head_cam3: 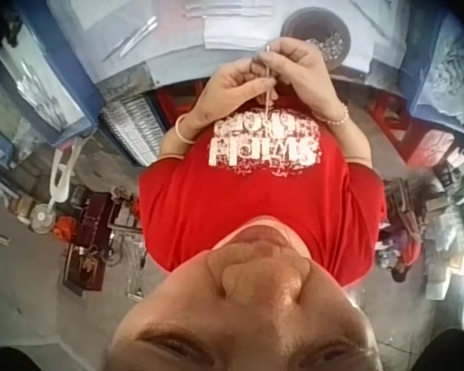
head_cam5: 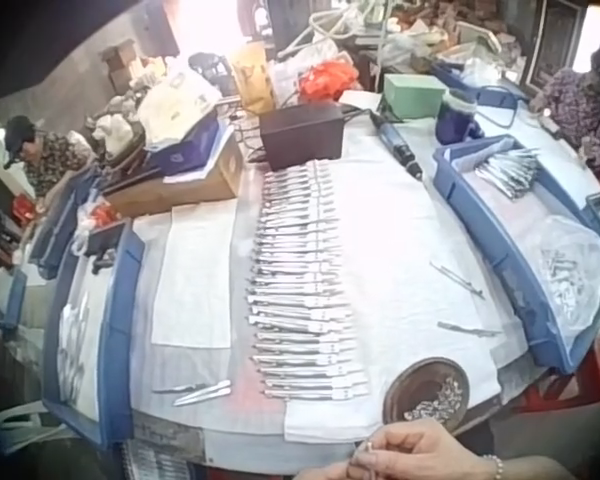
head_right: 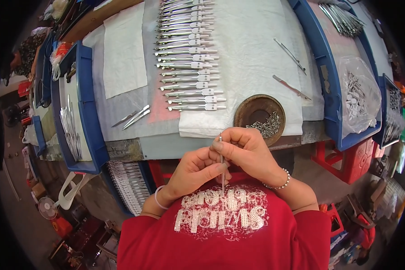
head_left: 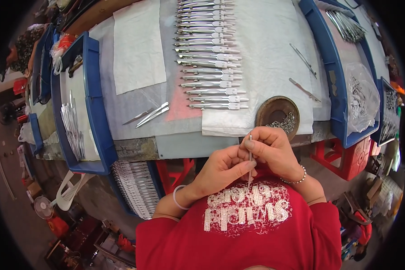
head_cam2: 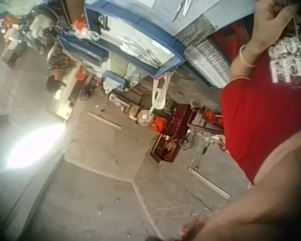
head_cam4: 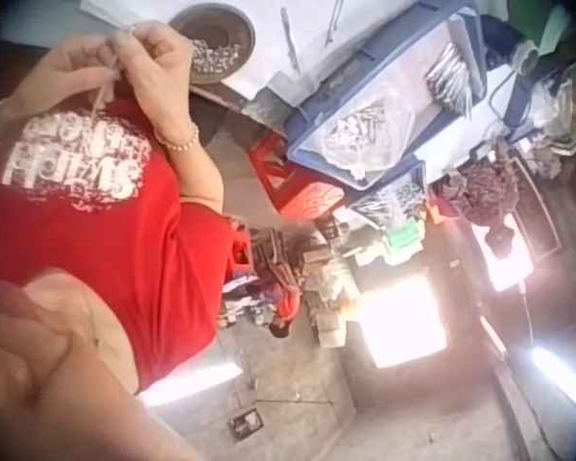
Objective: Assembling metal components and plastic bases into hardware tools at a manufacturing workbench.
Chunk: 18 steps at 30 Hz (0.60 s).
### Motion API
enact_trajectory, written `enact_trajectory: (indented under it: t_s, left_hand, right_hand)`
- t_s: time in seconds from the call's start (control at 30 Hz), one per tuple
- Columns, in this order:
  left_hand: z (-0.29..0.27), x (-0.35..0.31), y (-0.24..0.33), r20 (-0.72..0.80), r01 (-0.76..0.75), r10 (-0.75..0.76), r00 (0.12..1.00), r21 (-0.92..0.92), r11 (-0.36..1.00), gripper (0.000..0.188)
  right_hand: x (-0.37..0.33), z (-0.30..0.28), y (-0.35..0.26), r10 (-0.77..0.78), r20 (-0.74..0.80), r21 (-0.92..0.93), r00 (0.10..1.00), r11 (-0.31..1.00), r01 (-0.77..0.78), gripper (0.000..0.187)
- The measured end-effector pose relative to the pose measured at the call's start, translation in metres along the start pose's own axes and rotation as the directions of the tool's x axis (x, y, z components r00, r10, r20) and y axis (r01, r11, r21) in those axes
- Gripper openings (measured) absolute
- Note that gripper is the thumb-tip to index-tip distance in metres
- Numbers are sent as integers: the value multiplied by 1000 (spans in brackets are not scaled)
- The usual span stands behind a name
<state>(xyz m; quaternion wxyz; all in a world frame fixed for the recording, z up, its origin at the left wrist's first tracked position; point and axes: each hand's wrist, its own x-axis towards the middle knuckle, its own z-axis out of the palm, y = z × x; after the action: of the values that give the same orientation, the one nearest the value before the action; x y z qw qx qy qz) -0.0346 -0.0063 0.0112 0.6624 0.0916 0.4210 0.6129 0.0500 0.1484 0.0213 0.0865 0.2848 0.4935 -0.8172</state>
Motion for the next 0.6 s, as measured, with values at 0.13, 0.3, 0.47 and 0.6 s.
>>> enact_trajectory:
  t_s: [0.13, 0.3, 0.47, 0.6]
  left_hand:
    - [2, -2, -1, -13, -1, 1, 1000, -12, 1000, 14]
    - [2, -5, -4, -9, -15, 15, 1000, 7, 1000, 12]
    - [10, -6, -5, -130, -72, 62, 990, -68, 995, 10]
    - [6, -11, -7, -363, -221, 218, 906, 36, 975, 3]
  right_hand:
    - [-3, -1, -1, -11, 10, -14, 1000, 1000, 11, 17]
    - [-7, 2, 1, -16, 5, 52, 1000, 999, 16, 16]
    - [-13, -3, 7, -90, -55, 149, 994, 984, 97, 16]
    - [-13, -16, -11, -314, -166, -187, 935, 941, 283, 13]
